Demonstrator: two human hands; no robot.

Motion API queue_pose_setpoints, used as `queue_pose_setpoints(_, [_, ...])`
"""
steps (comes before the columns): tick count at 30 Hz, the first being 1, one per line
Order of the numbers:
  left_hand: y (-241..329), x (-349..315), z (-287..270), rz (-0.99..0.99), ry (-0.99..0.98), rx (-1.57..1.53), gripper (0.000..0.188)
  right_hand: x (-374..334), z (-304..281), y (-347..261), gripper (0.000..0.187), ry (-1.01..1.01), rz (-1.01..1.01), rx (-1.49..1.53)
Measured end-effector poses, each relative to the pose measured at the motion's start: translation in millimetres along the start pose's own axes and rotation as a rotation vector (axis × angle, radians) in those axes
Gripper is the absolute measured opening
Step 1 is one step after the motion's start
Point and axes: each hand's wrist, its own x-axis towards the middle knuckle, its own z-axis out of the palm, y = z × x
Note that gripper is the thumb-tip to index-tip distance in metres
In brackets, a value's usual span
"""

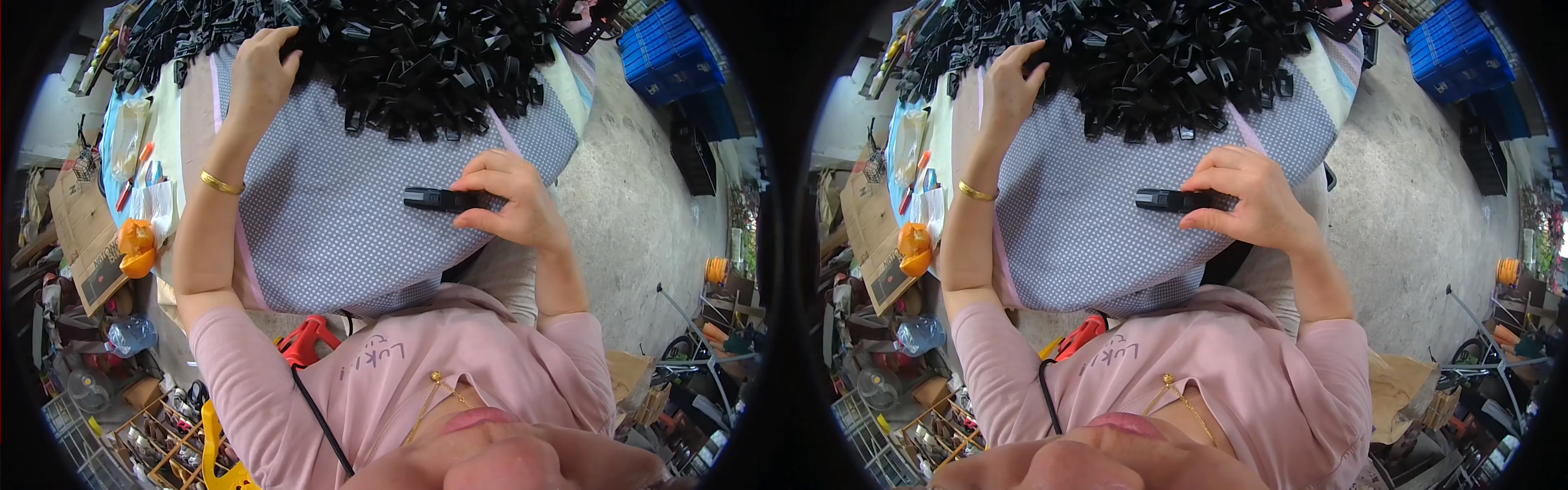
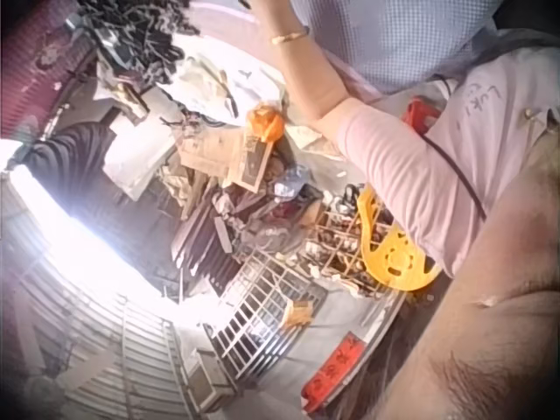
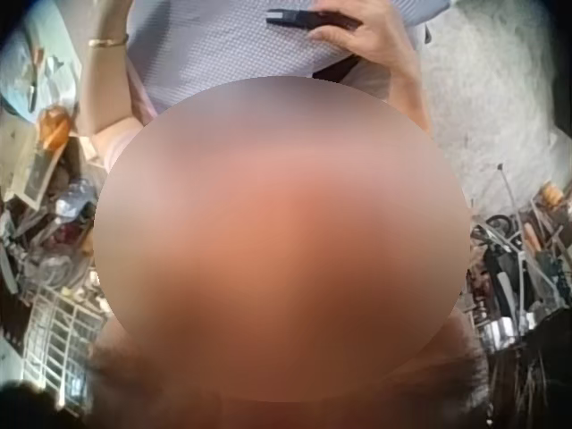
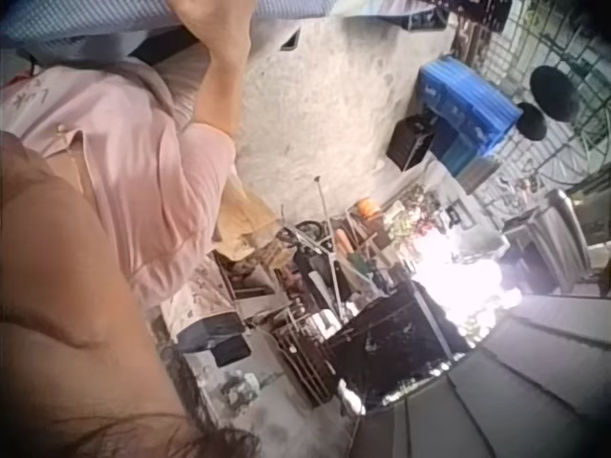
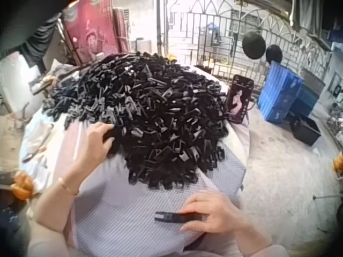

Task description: Stacking and organizing small black plastic components on a workbench.

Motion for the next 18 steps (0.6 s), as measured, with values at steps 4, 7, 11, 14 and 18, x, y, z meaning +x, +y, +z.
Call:
queue_pose_setpoints(4, [-1, 1, -8, -0.019, -0.078, 0.180, 0.040, 11, -1, 10, 0.032, 0.189, 0.096, -0.027])
queue_pose_setpoints(7, [-13, 4, -12, 0.036, 0.121, 0.419, 0.061, 27, 4, 9, 0.035, 0.298, 0.082, -0.343])
queue_pose_setpoints(11, [2, 9, -29, -0.235, -0.254, 0.287, 0.057, 36, 17, 3, 0.034, 0.225, 0.124, -0.535])
queue_pose_setpoints(14, [4, 10, -34, -0.296, -0.283, 0.240, 0.056, 35, 20, 0, 0.027, 0.223, 0.134, -0.563])
queue_pose_setpoints(18, [1, 13, -39, -0.442, -0.332, 0.074, 0.063, 21, 17, -4, 0.019, 0.272, 0.077, -0.473])
